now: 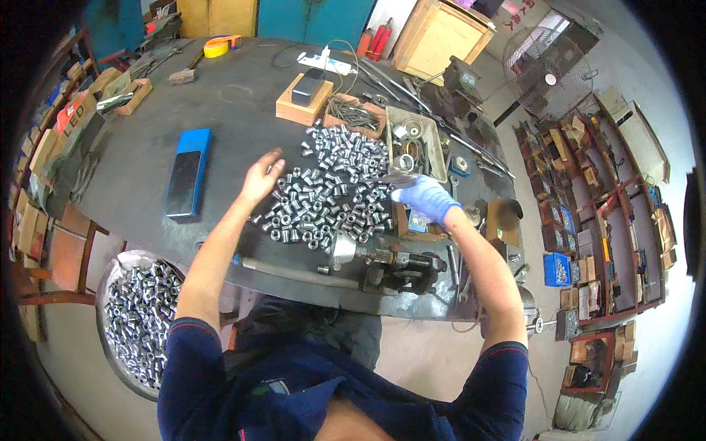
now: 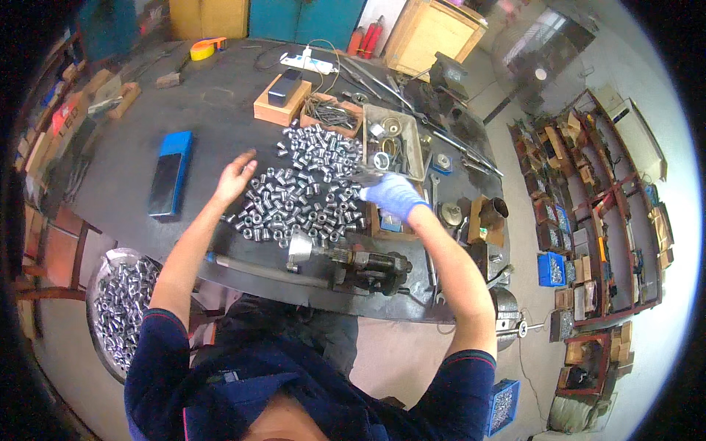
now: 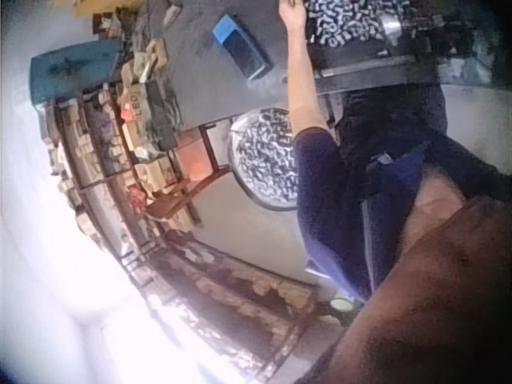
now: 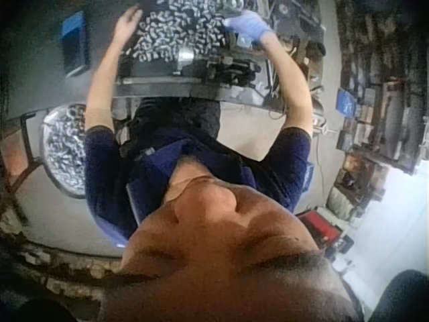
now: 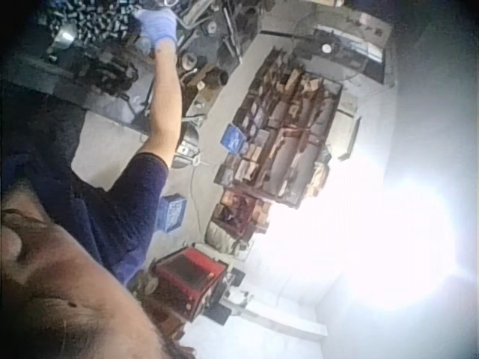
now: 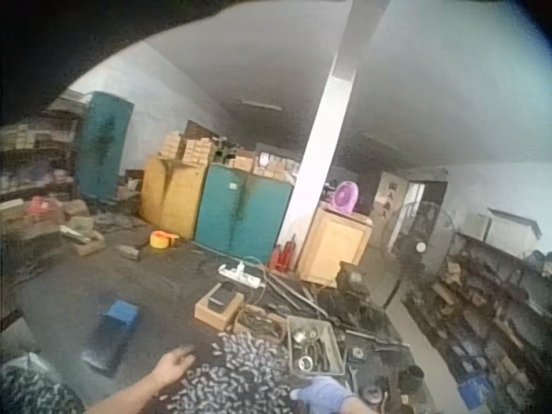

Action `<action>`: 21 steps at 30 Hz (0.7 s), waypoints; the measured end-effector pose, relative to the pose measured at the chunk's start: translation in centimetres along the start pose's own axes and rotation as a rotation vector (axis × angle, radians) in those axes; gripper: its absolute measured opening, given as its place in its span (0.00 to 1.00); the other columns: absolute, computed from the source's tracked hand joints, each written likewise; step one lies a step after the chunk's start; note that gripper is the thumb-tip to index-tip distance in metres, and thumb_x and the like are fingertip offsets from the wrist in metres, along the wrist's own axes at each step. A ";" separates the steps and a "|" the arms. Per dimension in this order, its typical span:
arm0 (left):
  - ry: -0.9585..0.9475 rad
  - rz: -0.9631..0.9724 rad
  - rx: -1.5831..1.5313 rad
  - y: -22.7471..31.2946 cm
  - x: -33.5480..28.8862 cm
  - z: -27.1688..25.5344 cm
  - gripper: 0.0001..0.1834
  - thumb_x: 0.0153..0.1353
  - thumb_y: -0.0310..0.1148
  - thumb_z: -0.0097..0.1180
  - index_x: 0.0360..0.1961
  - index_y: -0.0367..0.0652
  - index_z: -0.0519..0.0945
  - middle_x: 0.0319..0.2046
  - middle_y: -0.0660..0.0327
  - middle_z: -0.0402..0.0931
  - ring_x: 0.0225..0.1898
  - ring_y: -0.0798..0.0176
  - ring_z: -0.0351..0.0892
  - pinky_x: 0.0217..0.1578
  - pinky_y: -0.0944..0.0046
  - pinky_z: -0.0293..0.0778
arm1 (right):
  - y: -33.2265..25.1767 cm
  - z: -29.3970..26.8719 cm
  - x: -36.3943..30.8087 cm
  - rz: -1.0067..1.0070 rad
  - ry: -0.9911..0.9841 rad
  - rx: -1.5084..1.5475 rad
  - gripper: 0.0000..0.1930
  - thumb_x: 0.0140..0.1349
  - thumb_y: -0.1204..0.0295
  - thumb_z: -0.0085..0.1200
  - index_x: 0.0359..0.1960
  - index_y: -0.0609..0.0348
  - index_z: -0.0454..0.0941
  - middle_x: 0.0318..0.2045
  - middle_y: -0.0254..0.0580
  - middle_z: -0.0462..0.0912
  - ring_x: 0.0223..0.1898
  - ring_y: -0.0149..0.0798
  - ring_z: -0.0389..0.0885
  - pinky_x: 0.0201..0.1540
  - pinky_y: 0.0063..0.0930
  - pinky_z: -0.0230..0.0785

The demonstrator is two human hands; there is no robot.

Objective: The person secures metal fasteners onto a component using a handheld pneumatic tool. They pick up small pieces from a pile, place them individually into position on a central part held in a fixture, and tighten them with the tool.

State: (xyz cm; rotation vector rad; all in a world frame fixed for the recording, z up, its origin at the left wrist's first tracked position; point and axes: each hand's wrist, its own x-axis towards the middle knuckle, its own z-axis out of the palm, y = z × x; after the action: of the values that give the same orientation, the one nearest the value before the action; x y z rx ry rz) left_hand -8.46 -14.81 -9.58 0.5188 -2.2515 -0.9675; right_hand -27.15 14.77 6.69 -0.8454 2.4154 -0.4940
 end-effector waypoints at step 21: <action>0.180 -0.118 0.182 -3.3 1.0 -3.3 0.18 0.60 0.43 0.46 0.44 0.42 0.76 0.48 0.53 0.72 0.58 0.52 0.63 0.58 0.45 0.53 | -7.3 1.5 -1.6 -0.062 -0.245 -0.144 0.18 0.51 0.57 0.57 0.41 0.52 0.78 0.11 0.34 0.71 0.10 0.25 0.66 0.10 0.21 0.57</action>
State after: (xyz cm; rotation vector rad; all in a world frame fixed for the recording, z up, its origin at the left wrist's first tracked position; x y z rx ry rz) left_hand -6.56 -19.19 -9.89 0.7947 -2.1756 -0.7429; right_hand -21.77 10.19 9.69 -0.9839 2.2236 -0.2257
